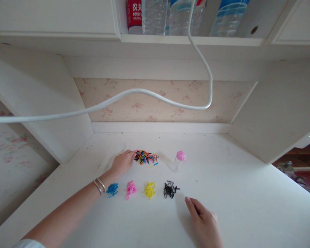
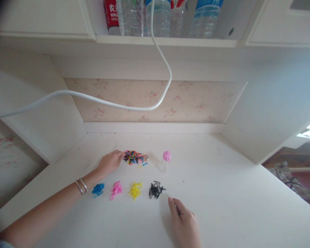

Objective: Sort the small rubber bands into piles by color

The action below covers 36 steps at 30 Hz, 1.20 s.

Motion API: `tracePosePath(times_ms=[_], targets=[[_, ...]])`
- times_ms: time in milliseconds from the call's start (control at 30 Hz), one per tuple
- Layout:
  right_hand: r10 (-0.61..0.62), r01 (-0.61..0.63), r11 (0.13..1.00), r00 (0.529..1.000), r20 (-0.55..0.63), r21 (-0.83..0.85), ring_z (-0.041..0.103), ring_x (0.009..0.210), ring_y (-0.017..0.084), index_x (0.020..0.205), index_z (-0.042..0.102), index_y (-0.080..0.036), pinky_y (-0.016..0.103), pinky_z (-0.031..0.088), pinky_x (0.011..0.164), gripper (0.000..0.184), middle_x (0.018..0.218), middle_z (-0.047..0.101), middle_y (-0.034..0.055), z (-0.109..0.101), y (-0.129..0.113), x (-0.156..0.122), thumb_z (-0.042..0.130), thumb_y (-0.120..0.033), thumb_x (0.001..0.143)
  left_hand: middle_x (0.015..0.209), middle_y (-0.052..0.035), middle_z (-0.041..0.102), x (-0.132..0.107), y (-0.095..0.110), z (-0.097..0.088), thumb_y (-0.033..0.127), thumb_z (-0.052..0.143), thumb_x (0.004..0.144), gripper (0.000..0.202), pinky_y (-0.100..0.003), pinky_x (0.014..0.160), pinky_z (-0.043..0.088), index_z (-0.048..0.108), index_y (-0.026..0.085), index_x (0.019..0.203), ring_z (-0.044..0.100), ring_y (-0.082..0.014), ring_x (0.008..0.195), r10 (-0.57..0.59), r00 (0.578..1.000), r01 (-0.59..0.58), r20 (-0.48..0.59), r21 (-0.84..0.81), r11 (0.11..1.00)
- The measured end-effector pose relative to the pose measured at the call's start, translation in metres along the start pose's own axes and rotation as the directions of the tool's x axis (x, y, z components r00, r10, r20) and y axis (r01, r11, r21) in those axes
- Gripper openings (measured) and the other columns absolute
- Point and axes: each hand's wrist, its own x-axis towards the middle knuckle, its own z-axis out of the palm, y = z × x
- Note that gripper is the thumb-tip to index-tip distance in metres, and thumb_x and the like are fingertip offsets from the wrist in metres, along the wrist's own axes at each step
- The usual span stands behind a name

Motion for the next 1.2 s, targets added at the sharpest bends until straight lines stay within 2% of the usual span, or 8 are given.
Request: tracePosePath(times_ms=[400,500,600,700,800,933,1033,1200], targets=[[-0.004,0.005,1.0,1.0,0.016,-0.023,0.061,0.071,0.015,0.088,0.068,-0.026,0.018,0.04,0.063,0.049,0.072,0.068,-0.0007,0.0,0.0,0.002,0.036,-0.063,0.082,0.099,-0.0017,0.065,-0.012,-0.006,-0.019,0.037,0.04,0.09,0.028,-0.024,0.072,0.041,0.065,0.025,0.096,0.061,-0.0155,0.086,-0.049,0.996,0.044,-0.074,-0.066,0.997],[0.002,-0.002,1.0,1.0,0.024,-0.021,0.062,0.073,0.015,0.089,0.068,-0.025,0.017,0.042,0.064,0.05,0.074,0.069,-0.0002,0.0,0.003,0.002,0.037,-0.064,0.081,0.094,-0.0006,0.066,-0.039,-0.008,-0.027,0.039,0.037,0.091,0.031,-0.023,0.072,0.041,0.064,0.025,0.094,0.061,-0.0134,0.081,-0.066,0.993,0.057,-0.1,-0.094,0.994],[0.018,-0.018,1.0,1.0,0.014,-0.011,0.063,0.077,0.016,0.09,0.068,-0.026,0.017,0.043,0.064,0.049,0.079,0.071,-0.0001,0.002,0.009,0.004,0.041,-0.065,0.078,0.087,0.0002,0.066,-0.082,-0.013,-0.03,0.04,0.034,0.092,0.033,-0.021,0.069,0.042,0.064,0.024,0.093,0.06,-0.0119,0.074,-0.101,0.987,0.084,-0.129,-0.128,0.988],[0.033,-0.033,0.999,0.999,0.015,-0.034,0.064,0.08,0.017,0.091,0.068,-0.027,0.017,0.043,0.065,0.049,0.085,0.071,-0.0004,0.003,0.014,0.006,0.042,-0.066,0.076,0.088,0.0007,0.067,-0.124,-0.02,-0.024,0.039,0.035,0.092,0.032,-0.021,0.067,0.044,0.064,0.026,0.093,0.062,-0.0131,0.077,-0.172,0.972,0.152,-0.16,-0.132,0.98],[0.03,-0.029,0.997,0.999,0.025,-0.071,0.065,0.078,0.018,0.091,0.068,-0.029,0.019,0.044,0.064,0.049,0.084,0.071,-0.0003,0.004,0.014,0.006,0.041,-0.067,0.076,0.094,-0.0004,0.068,-0.151,-0.026,-0.011,0.039,0.037,0.091,0.03,-0.022,0.067,0.046,0.065,0.027,0.093,0.064,-0.0162,0.084,-0.222,0.958,0.214,-0.183,-0.065,0.975],[0.006,-0.003,0.994,1.0,0.023,-0.106,0.065,0.078,0.019,0.089,0.068,-0.03,0.02,0.045,0.062,0.048,0.083,0.072,0.0004,0.003,0.007,0.0,0.04,-0.066,0.076,0.102,-0.0011,0.069,-0.16,-0.026,0.004,0.039,0.04,0.09,0.03,-0.023,0.06,0.048,0.066,0.027,0.099,0.067,-0.0159,0.074,-0.257,0.945,0.265,-0.204,0.011,0.964],[0.005,-0.005,0.991,1.0,-0.003,-0.131,0.066,0.077,0.02,0.088,0.069,-0.03,0.02,0.045,0.063,0.048,0.083,0.072,0.0002,0.003,0.002,-0.004,0.04,-0.066,0.075,0.107,-0.0013,0.068,-0.16,-0.025,0.009,0.04,0.04,0.089,0.032,-0.024,0.061,0.049,0.065,0.026,0.103,0.068,-0.0173,0.077,-0.259,0.942,0.269,-0.212,0.021,0.963],[-0.006,0.004,0.995,1.0,-0.011,-0.104,0.065,0.079,0.018,0.087,0.07,-0.026,0.019,0.045,0.064,0.05,0.083,0.072,0.0011,0.003,0.0,-0.003,0.041,-0.066,0.075,0.108,-0.0014,0.068,-0.177,-0.035,0.009,0.041,0.04,0.089,0.032,-0.022,0.064,0.049,0.064,0.026,0.105,0.067,-0.0158,0.077,-0.254,0.937,0.237,-0.239,-0.099,0.967]])
